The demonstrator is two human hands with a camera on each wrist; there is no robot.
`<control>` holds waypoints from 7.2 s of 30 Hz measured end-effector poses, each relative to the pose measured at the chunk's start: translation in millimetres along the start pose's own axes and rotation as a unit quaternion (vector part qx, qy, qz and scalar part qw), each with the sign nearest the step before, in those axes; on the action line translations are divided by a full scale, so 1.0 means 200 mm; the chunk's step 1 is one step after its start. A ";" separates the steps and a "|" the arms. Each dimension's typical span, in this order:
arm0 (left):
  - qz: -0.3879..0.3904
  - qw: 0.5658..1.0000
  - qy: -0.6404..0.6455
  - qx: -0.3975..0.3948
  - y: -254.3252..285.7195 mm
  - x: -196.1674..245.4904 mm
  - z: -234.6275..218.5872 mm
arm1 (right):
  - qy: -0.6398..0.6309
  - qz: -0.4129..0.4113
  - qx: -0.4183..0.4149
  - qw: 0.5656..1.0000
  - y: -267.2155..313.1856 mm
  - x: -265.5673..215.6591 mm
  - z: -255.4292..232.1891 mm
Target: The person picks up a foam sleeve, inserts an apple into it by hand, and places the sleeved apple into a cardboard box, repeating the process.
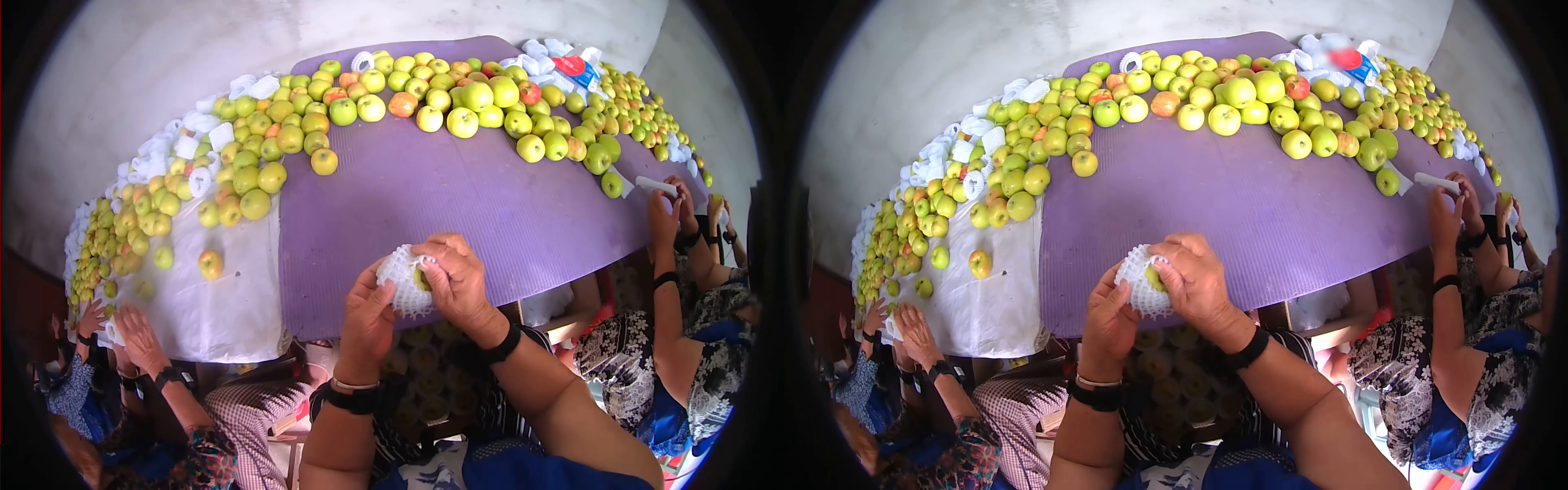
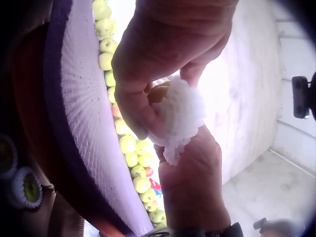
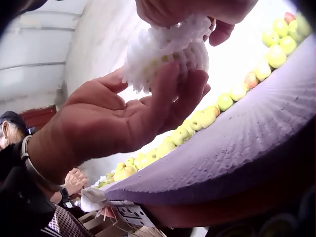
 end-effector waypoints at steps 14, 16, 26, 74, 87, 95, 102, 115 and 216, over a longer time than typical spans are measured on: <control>-0.051 0.991 -0.075 -0.099 0.02 0.04 0.01 | -0.347 0.375 -0.009 0.860 0.02 0.09 0.01; -0.044 0.993 -0.057 -0.097 0.02 0.04 0.00 | -0.401 0.419 -0.017 0.815 0.02 0.10 0.01; -0.054 0.992 0.065 -0.091 0.00 0.00 0.01 | -0.351 0.409 0.011 0.842 0.05 0.12 0.05; 0.045 0.960 -0.265 0.078 0.06 0.29 -0.21 | -0.367 0.303 -0.415 0.775 0.22 -0.20 0.02; 0.070 0.960 -0.250 0.103 0.20 0.43 -0.33 | 0.093 0.508 -0.462 0.721 1.27 0.09 0.28; 0.076 0.963 -0.233 0.109 0.21 0.45 -0.35 | 0.115 0.553 -0.246 0.788 1.06 0.29 0.34; 0.068 0.959 -0.254 0.108 0.21 0.44 -0.33 | 0.215 0.367 -0.239 0.873 1.02 0.50 0.45; 0.062 0.950 -0.288 0.106 0.19 0.41 -0.27 | 0.128 0.364 -0.143 0.912 1.06 0.42 0.47; 0.025 0.924 -0.381 0.027 0.03 0.09 -0.01 | -0.336 0.598 -0.011 0.728 0.72 0.25 -1.20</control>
Point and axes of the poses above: each hand's wrist, its own y-axis away from the middle knuckle, its own z-axis out of the palm, x = y × z, the point moved 1 cm from there along -y, towards the middle knuckle, and after that the axes turned 3 degrees about y, right-handed, at the moved point
